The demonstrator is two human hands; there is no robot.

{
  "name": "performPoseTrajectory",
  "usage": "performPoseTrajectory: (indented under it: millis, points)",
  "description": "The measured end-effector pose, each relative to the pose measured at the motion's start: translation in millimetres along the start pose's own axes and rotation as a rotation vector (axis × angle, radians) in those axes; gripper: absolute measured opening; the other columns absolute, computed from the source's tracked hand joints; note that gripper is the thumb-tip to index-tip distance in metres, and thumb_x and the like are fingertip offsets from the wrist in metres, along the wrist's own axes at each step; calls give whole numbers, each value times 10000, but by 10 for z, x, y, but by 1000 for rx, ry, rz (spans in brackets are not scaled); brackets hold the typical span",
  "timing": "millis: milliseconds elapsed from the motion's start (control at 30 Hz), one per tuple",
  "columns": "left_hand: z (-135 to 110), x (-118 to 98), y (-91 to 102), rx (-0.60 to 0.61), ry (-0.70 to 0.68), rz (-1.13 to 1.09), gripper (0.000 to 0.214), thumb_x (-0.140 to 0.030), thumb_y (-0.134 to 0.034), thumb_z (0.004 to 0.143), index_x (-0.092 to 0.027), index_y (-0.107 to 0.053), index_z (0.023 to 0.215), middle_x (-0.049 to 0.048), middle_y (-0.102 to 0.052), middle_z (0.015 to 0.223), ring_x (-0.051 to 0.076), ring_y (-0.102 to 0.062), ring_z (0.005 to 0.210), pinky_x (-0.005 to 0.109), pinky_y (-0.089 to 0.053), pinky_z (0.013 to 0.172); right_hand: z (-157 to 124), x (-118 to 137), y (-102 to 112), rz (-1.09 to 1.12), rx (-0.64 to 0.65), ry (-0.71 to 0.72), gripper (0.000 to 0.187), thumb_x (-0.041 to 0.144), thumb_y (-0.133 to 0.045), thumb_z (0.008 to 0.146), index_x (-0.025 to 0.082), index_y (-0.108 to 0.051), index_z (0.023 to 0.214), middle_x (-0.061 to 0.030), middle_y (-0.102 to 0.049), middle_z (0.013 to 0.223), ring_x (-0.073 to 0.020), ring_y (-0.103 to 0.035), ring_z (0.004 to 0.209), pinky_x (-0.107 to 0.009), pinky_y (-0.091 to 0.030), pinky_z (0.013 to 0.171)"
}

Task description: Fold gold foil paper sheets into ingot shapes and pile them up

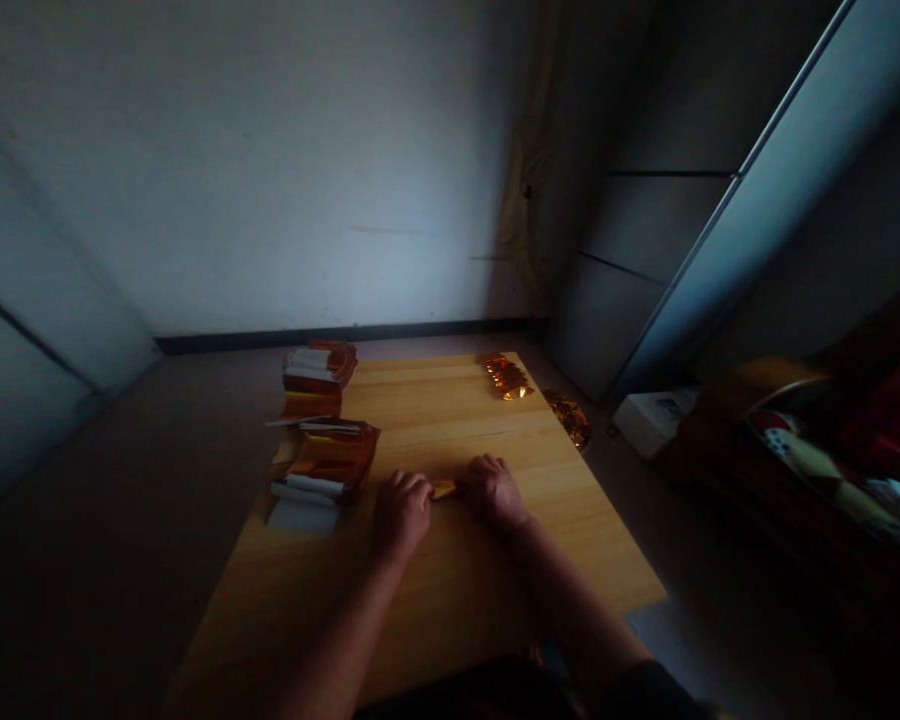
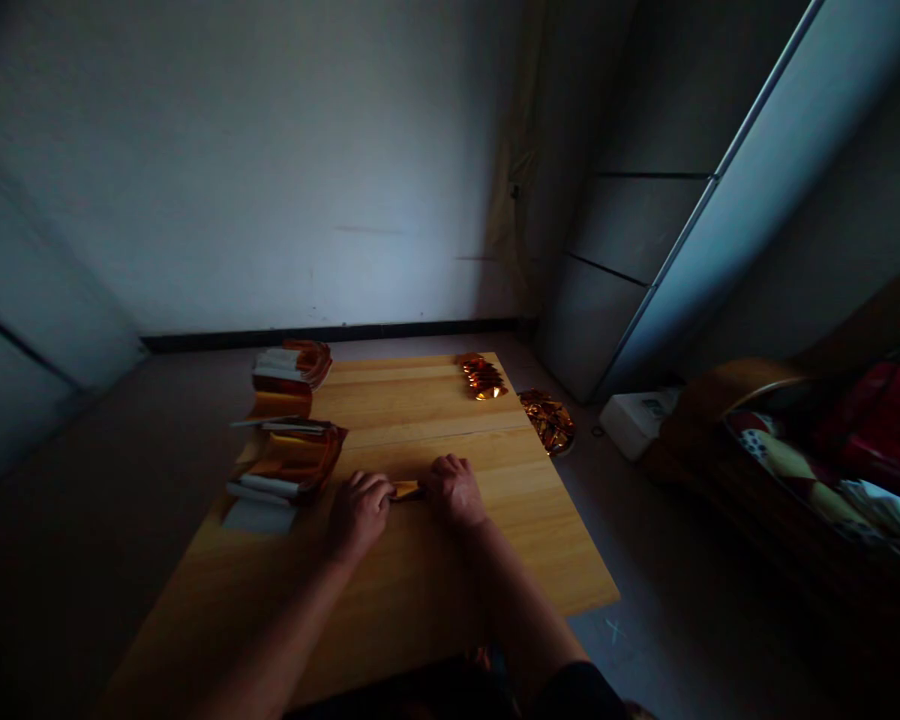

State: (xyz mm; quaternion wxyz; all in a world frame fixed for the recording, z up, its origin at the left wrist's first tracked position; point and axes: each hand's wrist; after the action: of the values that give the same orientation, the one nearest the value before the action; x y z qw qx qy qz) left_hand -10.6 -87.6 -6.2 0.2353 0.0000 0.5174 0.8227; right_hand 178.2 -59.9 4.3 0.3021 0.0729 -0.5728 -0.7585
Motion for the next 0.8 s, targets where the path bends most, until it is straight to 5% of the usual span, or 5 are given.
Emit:
performPoseTrajectory:
  millis: [300, 500, 667, 800]
  points:
    - [-5, -14, 26, -9, 6, 8, 198, -66, -527, 719, -223, -647, 732, 44, -655, 815, 213, -543, 829, 351, -417, 710, -81, -82, 51, 8, 4, -13, 162, 266, -592, 852, 309, -700, 966, -37, -616, 935, -181, -475, 890, -295, -328, 766]
    - [-1, -11, 32, 1, 13, 43, 230, -80, -526, 714, -233, -652, 832, 51, -642, 787, 226, -543, 826, 360, -418, 702, -123, -35, 92, 43, -82, 38, 196, 197, -559, 861, 246, -674, 1012, -58, -617, 1024, -182, -484, 912, -301, -341, 776]
    - [5, -9, 42, 14, 26, 11, 228, -82, -534, 710, -233, -654, 832, 47, -643, 784, 226, -551, 823, 359, -430, 713, -164, -21, 61, 70, -50, 48, 136, 180, -572, 844, 229, -699, 832, -45, -635, 856, -174, -500, 842, -294, -356, 766]
    - [14, 2, 14, -50, 84, -9, 363, -109, -553, 721, -209, -597, 1067, 73, -650, 932, 251, -550, 905, 387, -447, 791, -133, -58, 22, 163, -76, -21, 211, 124, -565, 788, 204, -673, 951, -60, -642, 905, -186, -528, 855, -300, -408, 776]
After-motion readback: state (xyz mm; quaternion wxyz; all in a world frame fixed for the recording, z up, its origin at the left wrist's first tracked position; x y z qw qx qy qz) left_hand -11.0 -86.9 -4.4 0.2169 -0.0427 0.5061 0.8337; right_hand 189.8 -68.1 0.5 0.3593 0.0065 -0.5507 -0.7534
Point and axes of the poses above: each hand's wrist, its own z-axis towards the middle knuckle, its own y-axis out of the back of the hand, x = y × z
